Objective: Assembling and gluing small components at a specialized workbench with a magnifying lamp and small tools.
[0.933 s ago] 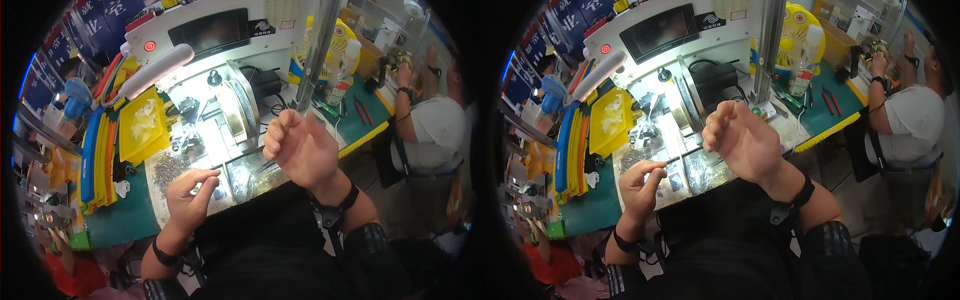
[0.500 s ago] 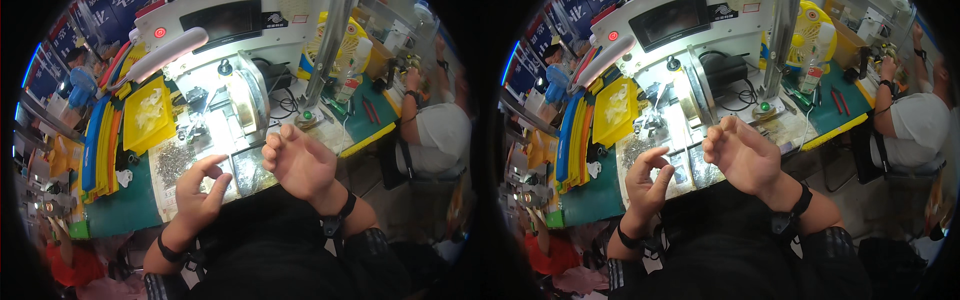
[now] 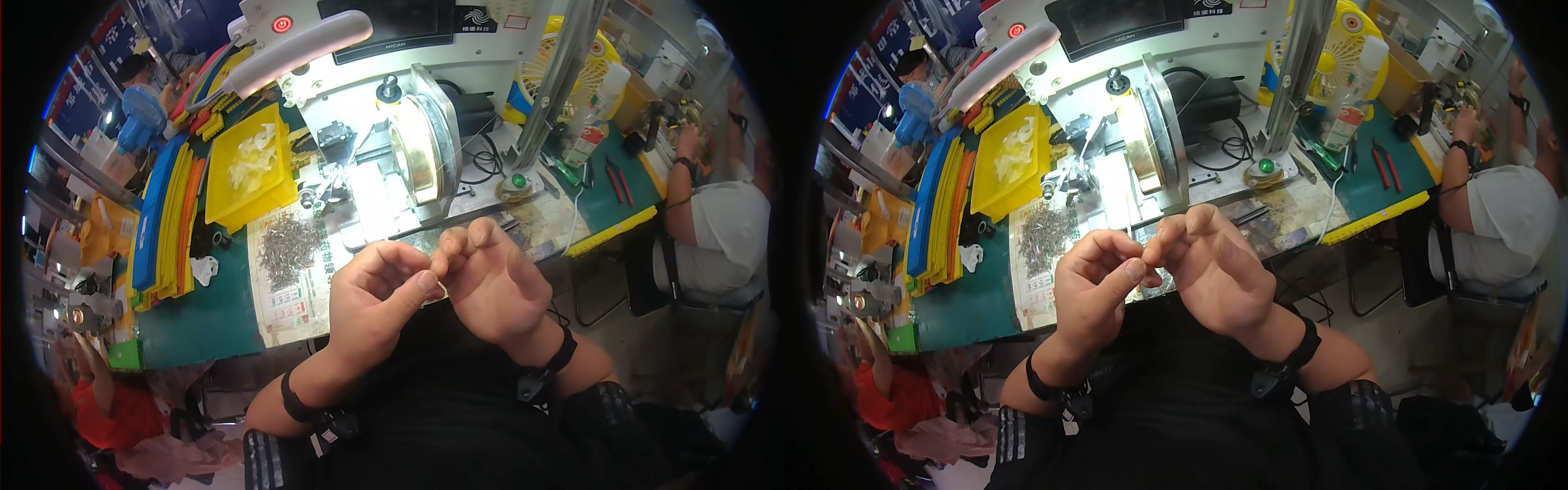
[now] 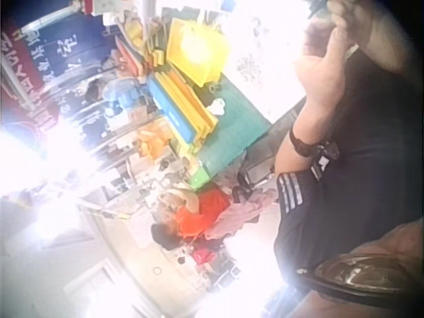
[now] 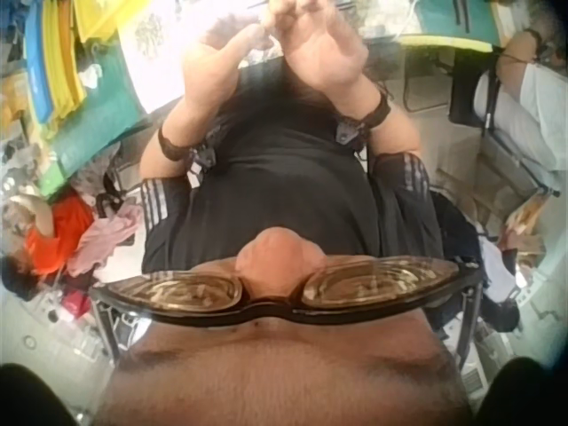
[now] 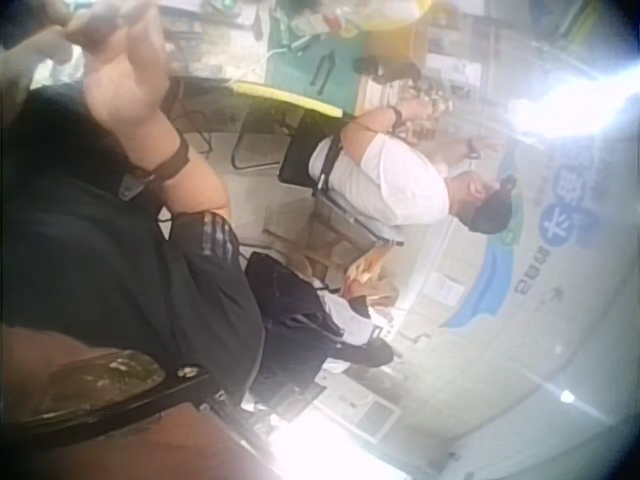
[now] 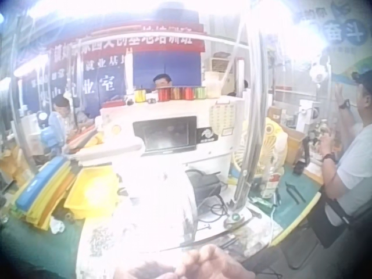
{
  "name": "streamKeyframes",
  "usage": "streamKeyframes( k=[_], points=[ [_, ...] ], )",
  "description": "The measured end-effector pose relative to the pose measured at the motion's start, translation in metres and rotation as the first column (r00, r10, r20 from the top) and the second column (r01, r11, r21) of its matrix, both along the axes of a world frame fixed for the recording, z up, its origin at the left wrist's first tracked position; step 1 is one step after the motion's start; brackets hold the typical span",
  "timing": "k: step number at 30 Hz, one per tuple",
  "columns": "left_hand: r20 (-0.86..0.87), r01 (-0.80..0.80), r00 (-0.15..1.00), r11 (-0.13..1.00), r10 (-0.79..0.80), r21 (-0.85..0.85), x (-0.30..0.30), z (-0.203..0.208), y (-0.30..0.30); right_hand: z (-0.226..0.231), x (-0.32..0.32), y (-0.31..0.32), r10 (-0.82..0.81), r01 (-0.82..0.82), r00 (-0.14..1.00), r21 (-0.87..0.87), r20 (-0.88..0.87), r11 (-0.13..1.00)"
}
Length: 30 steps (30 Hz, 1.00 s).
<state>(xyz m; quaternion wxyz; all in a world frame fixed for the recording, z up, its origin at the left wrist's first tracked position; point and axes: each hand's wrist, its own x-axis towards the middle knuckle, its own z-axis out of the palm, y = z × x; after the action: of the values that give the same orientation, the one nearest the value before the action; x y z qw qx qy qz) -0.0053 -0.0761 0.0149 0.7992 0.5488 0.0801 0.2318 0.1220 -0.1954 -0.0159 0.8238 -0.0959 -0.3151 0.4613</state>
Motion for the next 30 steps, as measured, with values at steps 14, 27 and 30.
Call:
streamKeyframes(
  k=[14, 27, 30],
  points=[
    [0.076, 0.039, 0.997, 0.971, -0.021, -0.238, -0.001, -0.015, 0.0, -0.007, -0.013, -0.002, -0.267, 0.275, 0.935, -0.001, 0.233, 0.961],
    [0.107, -0.007, 0.993, 0.955, 0.041, -0.296, -0.002, -0.024, -0.002, -0.014, -0.015, 0.004, -0.208, 0.208, 0.969, 0.019, 0.132, 0.978],
    [0.119, -0.009, 0.992, 0.95, 0.048, -0.312, 0.001, -0.026, -0.002, -0.017, -0.014, 0.005, -0.169, 0.169, 0.982, 0.01, 0.082, 0.986]
  ],
)
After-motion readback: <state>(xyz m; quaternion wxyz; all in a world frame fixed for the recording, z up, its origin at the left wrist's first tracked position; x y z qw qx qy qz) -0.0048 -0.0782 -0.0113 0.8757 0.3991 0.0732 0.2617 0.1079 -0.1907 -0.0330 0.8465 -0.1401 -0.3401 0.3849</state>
